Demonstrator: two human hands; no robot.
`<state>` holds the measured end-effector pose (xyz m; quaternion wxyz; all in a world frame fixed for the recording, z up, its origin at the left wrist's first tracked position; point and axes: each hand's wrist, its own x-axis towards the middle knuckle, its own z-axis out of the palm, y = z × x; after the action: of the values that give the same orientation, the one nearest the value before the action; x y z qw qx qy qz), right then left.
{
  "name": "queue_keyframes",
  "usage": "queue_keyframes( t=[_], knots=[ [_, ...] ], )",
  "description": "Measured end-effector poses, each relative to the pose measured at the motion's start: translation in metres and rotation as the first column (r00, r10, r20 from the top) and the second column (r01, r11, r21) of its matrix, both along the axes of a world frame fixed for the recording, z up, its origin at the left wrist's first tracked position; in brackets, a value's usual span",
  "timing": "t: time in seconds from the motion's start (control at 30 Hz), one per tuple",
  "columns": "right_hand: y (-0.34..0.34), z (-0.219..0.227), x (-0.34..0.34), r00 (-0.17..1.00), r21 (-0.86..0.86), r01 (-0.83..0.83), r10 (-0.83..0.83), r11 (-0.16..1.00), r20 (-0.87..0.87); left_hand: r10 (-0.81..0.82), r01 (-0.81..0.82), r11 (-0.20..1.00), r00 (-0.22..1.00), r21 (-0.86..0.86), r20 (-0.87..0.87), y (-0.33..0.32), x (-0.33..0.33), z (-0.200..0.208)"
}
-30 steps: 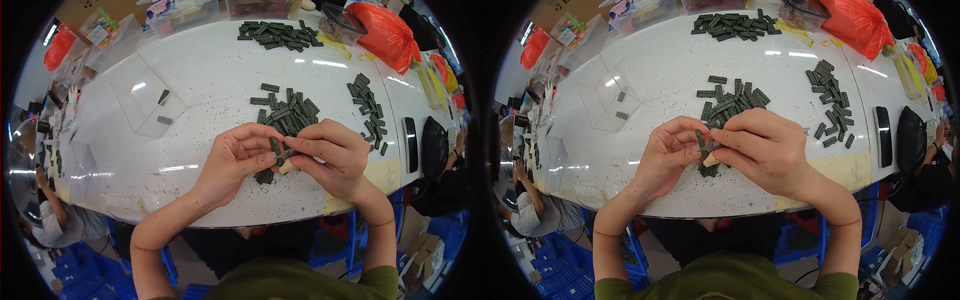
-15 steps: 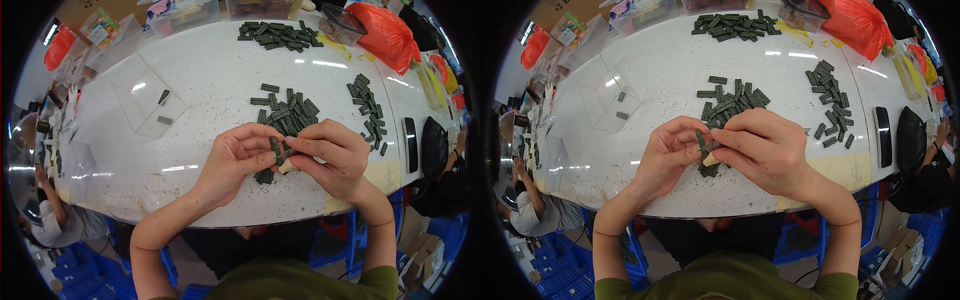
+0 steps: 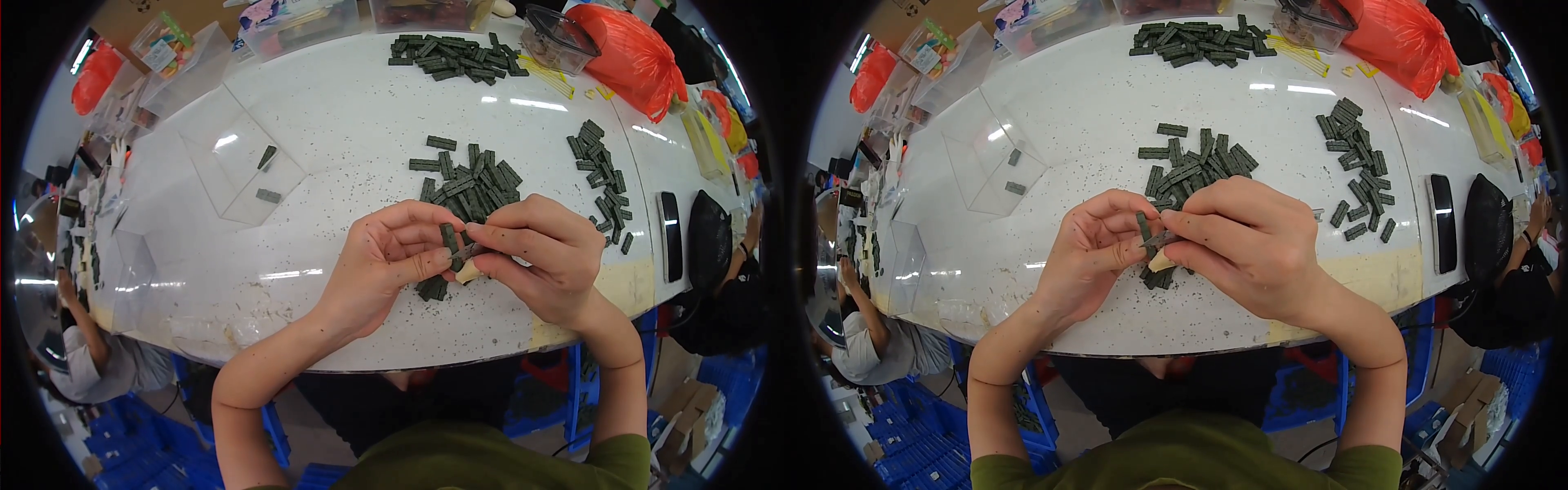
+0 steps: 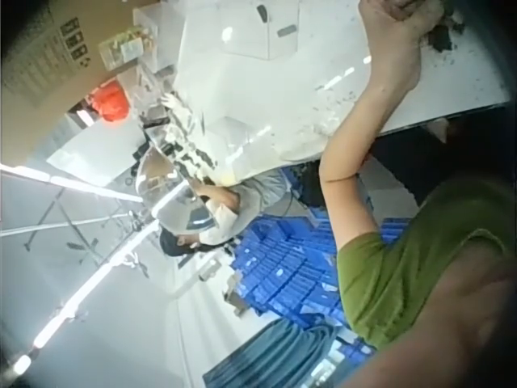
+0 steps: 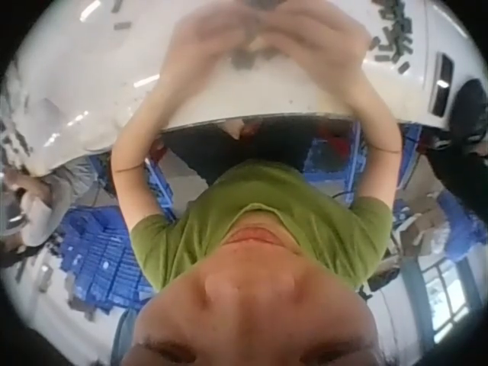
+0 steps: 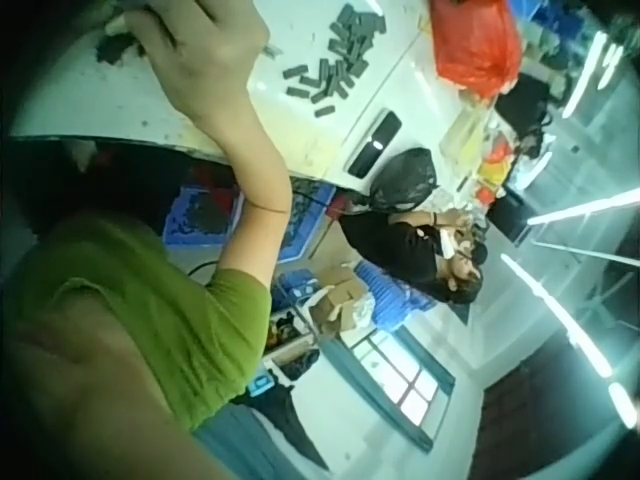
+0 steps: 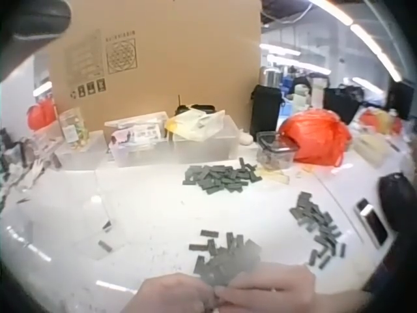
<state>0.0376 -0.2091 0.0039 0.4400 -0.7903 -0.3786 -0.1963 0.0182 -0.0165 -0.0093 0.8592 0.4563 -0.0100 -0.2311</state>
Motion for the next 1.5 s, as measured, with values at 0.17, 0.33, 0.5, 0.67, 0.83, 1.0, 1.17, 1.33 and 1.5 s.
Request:
queue_keyframes(
  t=[0.17,0.33,0.5,0.67,0.83,1.0,1.17,1.33,1.5],
  knots=[
    [0.0,0.0,0.0,1.0,0.004,-0.003,0.003,1.0,0.007,0.001,-0.001,1.0,1.0,0.016,0.001,0.0,0.0,-0.002],
    [-0.001,-0.001,0.0,1.0,-0.015,0.0,0.001,1.0,0.024,-0.009,0.009,1.0,1.0,-0.003,0.025,0.001,0.0,-0.005],
    [-0.002,-0.002,0.001,0.998,-0.056,0.009,-0.005,0.998,0.069,-0.007,0.008,1.0,1.0,-0.023,0.025,0.0,0.0,-0.007],
    [-0.003,0.0,0.001,0.996,-0.073,-0.015,0.021,0.997,0.087,-0.012,0.012,1.0,1.0,-0.025,0.008,0.001,0.001,-0.004],
    [-0.003,0.004,0.002,0.998,0.016,-0.033,0.034,0.999,-0.056,0.012,-0.012,1.0,1.0,-0.029,0.002,0.001,0.001,0.003],
    [-0.005,0.006,0.007,0.911,0.212,0.002,0.085,0.977,-0.403,0.071,-0.071,0.997,0.997,-0.008,-0.011,0.0,-0.001,0.004],
    [-0.006,0.007,0.008,0.851,0.254,0.023,0.115,0.967,-0.512,0.09,-0.089,0.996,0.996,0.022,-0.028,0.0,-0.001,0.004],
    [-0.006,0.004,0.01,0.855,0.215,-0.035,0.14,0.976,-0.5,0.078,-0.077,0.997,0.997,0.026,-0.021,-0.001,-0.001,0.005],
    [-0.005,0.002,0.01,0.877,0.219,-0.072,0.166,0.973,-0.451,0.05,-0.05,0.998,0.999,0.023,-0.002,-0.001,-0.001,0.006]
  ],
)
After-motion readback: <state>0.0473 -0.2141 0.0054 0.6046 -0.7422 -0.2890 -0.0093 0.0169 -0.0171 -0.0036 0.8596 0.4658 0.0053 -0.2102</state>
